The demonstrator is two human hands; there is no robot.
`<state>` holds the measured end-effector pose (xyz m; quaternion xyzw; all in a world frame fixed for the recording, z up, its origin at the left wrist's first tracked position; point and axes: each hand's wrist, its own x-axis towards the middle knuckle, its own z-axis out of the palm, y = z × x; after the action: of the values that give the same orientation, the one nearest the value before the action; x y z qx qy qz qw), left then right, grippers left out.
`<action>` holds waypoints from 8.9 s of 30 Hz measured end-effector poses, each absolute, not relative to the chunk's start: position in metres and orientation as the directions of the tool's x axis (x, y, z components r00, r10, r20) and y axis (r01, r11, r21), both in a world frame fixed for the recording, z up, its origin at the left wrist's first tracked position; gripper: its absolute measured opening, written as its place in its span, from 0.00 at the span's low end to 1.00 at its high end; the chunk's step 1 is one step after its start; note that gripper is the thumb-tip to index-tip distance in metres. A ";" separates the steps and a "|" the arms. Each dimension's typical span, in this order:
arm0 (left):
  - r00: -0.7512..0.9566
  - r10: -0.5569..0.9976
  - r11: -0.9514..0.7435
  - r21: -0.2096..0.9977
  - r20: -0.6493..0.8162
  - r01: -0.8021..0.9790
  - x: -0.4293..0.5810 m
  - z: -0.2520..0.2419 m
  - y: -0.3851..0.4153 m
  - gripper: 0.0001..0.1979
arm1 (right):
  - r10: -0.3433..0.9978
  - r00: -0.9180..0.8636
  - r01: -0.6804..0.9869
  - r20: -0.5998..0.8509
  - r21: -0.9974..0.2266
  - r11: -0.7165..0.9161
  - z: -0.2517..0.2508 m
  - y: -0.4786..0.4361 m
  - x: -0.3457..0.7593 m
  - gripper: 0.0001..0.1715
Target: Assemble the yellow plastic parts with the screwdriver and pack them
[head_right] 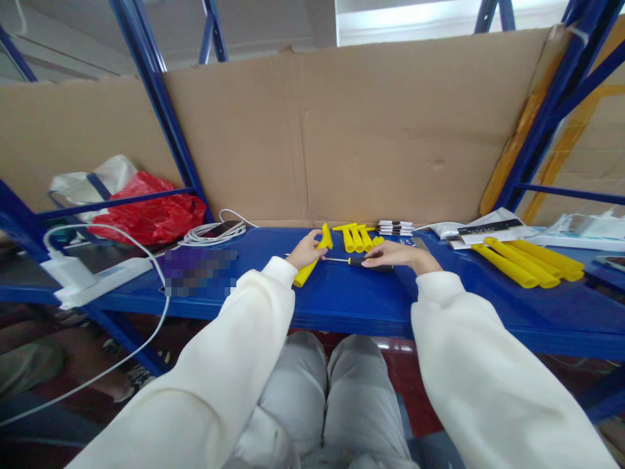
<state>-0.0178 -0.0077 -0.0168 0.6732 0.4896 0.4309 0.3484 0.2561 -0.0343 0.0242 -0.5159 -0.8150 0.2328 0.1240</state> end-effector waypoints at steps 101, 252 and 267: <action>-0.084 0.977 -0.156 0.923 0.197 0.353 -0.027 -0.012 -0.005 0.23 | 0.747 -0.040 0.996 0.664 -0.029 0.079 -0.001 -0.011 0.307 0.18; -0.099 0.965 -0.168 0.864 0.243 0.474 -0.029 -0.016 0.000 0.22 | 0.781 0.006 1.000 0.624 -0.010 0.000 0.005 -0.026 0.293 0.17; -0.116 0.964 -0.160 0.869 0.240 0.468 -0.030 -0.017 0.002 0.22 | 0.817 -0.067 0.997 0.573 0.001 0.081 0.005 -0.022 0.292 0.22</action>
<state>-0.0299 0.0017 -0.0175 0.6076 0.5891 0.4593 0.2698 0.2918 -0.0217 0.0049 -0.6467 -0.7012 -0.2038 0.2204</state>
